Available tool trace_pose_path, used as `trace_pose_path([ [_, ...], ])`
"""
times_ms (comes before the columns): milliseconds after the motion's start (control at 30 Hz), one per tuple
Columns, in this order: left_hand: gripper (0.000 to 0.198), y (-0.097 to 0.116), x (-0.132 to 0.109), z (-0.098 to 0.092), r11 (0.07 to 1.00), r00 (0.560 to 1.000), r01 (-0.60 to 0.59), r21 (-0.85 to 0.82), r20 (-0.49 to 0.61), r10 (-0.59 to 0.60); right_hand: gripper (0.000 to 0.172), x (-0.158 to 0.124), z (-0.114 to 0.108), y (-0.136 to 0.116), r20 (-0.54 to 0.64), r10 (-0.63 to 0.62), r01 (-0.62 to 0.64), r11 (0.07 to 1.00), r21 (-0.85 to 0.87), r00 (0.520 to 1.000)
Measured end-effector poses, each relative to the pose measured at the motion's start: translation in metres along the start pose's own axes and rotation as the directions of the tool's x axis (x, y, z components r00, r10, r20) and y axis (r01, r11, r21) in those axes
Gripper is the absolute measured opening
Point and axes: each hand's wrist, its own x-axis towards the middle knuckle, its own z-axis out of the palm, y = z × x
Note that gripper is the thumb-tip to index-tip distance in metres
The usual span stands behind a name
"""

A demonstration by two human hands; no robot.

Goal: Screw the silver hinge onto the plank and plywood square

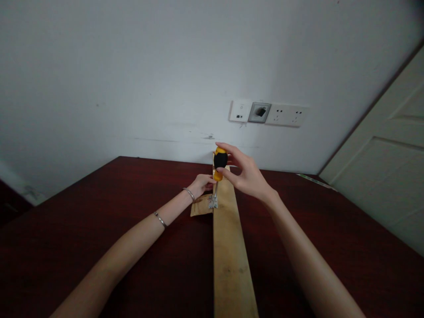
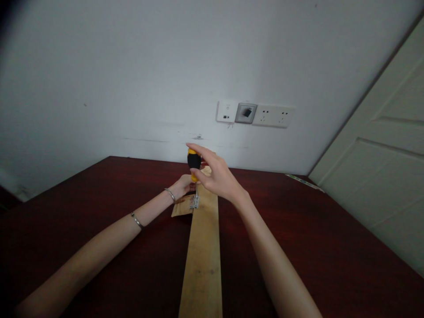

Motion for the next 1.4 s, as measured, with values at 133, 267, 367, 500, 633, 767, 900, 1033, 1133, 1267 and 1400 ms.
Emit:
trace_pose_path([
  [133, 0.023, 0.001, -0.005, 0.000, 1.000, 0.999, -0.031, -0.005, 0.017, 0.031, 0.054, -0.001, 0.002, 0.004, -0.061, -0.011, 0.008, 0.999, -0.053, 0.998],
  [267, 0.034, 0.002, -0.011, 0.001, 0.998, 0.996, -0.063, -0.003, 0.055, 0.063, 0.053, -0.001, 0.005, 0.007, -0.134, -0.029, 0.012, 0.993, -0.121, 0.991],
  [367, 0.034, 0.002, -0.012, 0.001, 0.998, 0.997, -0.058, -0.013, 0.053, 0.058, 0.054, -0.001, 0.007, 0.008, -0.178, -0.062, 0.036, 0.988, -0.148, 0.982],
  [500, 0.032, 0.002, -0.010, -0.001, 0.998, 0.996, -0.044, -0.034, 0.073, 0.046, 0.055, -0.001, 0.009, 0.006, -0.232, -0.072, 0.038, 0.989, -0.146, 0.970],
  [633, 0.023, 0.002, -0.007, -0.003, 0.999, 0.996, 0.006, -0.038, 0.084, -0.003, 0.055, -0.001, 0.009, 0.005, -0.310, -0.023, -0.009, 0.995, -0.102, 0.950],
  [767, 0.023, 0.003, -0.004, -0.004, 0.999, 0.994, 0.046, -0.028, 0.100, -0.044, 0.054, 0.000, 0.005, 0.002, -0.403, 0.007, -0.025, 0.999, -0.041, 0.915],
  [900, 0.023, 0.004, -0.003, -0.004, 0.998, 0.993, 0.064, -0.022, 0.101, -0.061, 0.053, -0.001, 0.002, -0.004, -0.465, 0.028, -0.041, 0.999, -0.017, 0.885],
  [1033, 0.024, 0.004, -0.007, -0.004, 0.999, 0.994, 0.039, -0.030, 0.100, -0.036, 0.054, -0.008, 0.006, -0.004, -0.453, 0.054, -0.040, 0.998, 0.040, 0.890],
  [1133, 0.023, 0.004, -0.009, -0.003, 0.999, 0.995, 0.023, -0.024, 0.100, -0.020, 0.052, -0.015, 0.010, 0.000, -0.423, 0.067, -0.043, 0.997, 0.066, 0.904],
  [1267, 0.018, 0.004, -0.006, -0.001, 1.000, 0.998, 0.029, -0.004, 0.059, -0.029, 0.051, -0.018, 0.013, 0.001, -0.396, 0.083, -0.061, 0.996, 0.069, 0.914],
  [1400, 0.016, 0.002, -0.003, 0.000, 1.000, 0.999, 0.026, 0.006, 0.033, -0.026, 0.052, -0.019, 0.013, -0.001, -0.354, 0.086, -0.076, 0.996, 0.043, 0.931],
])
